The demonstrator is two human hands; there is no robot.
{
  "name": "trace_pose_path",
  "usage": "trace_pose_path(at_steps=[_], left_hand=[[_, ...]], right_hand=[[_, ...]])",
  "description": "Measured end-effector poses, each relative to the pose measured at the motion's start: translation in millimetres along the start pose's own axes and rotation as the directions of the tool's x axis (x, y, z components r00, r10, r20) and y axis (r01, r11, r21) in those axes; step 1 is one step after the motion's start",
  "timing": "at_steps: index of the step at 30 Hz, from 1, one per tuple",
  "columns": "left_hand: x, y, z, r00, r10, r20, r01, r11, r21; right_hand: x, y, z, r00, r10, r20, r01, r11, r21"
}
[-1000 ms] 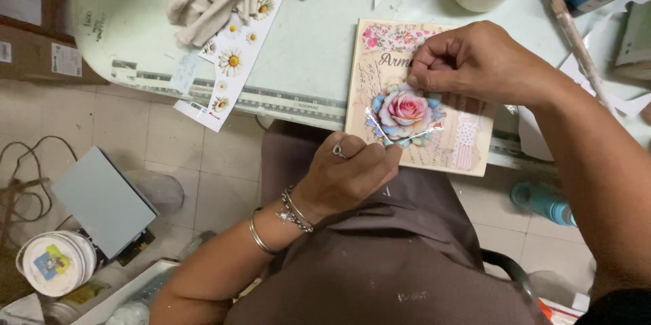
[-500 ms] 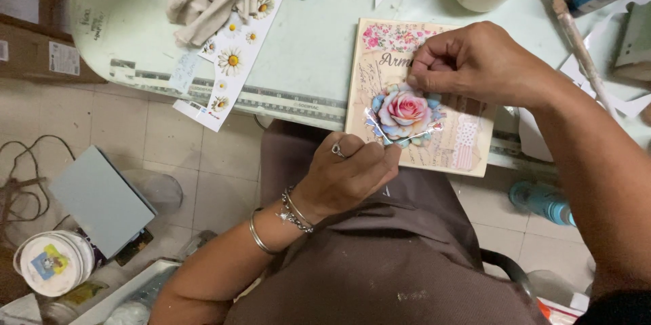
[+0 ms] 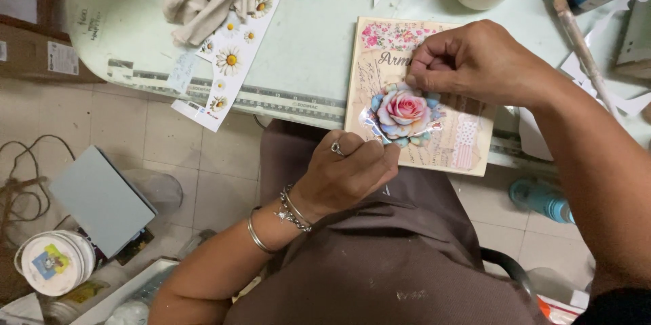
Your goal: Decorating a wooden plaque by applying a floral decal and burnishing it with a tool.
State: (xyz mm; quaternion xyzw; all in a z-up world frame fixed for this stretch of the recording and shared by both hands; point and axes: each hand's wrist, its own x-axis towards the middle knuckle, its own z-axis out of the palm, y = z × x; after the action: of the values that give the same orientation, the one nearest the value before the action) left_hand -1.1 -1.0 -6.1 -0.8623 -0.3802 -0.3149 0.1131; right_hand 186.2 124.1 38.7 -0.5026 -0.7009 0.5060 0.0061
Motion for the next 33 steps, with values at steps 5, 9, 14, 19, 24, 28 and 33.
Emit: trace_pose_path(at_steps=[5,9,14,19,24,28,33], left_hand=[[0.9,-0.4,-1.2,1.000,0.000,-0.023,-0.001,1.000,-0.029],[-0.2,0.0,-1.1,1.000,-0.004,-0.013,0.003,0.999,-0.054],[5.5,0.3,-2.2,0.998,-0.024,-0.062,0.020,0.997,-0.076],[1.7,-1.2,-2.9,1.000,0.000,-0.002,0.000,0.997,-0.073],[2.6,-1.8,-4.2,0.999,-0.002,0.042,0.004,0.997,-0.071],[4.6,-1.5,-6.3,0.999,0.004,0.048,-0.002,0.999,-0.040],[1.7,-1.0,-7.1,0.995,-0.009,0.097,0.014,0.998,-0.055]], right_hand=[[-3.9,-7.3,-0.8,1.000,0.027,0.008,-0.027,0.999,0.027],[-2.8,-6.3,-0.1,1.000,0.027,0.008,-0.027,1.000,0.000],[-5.5,-11.0,-0.2,0.999,0.045,0.000,-0.045,0.999,0.023],[-5.7,-10.5,0.7,0.999,0.035,-0.007,-0.035,0.999,0.033],[-7.3,-14.5,1.4,0.998,0.066,-0.014,-0.066,0.997,0.033],[-7.2,-12.4,1.2,1.000,0.021,-0.022,-0.022,1.000,-0.014],[-2.0,-2.1,3.8,1.000,0.014,-0.027,-0.014,1.000,-0.005]])
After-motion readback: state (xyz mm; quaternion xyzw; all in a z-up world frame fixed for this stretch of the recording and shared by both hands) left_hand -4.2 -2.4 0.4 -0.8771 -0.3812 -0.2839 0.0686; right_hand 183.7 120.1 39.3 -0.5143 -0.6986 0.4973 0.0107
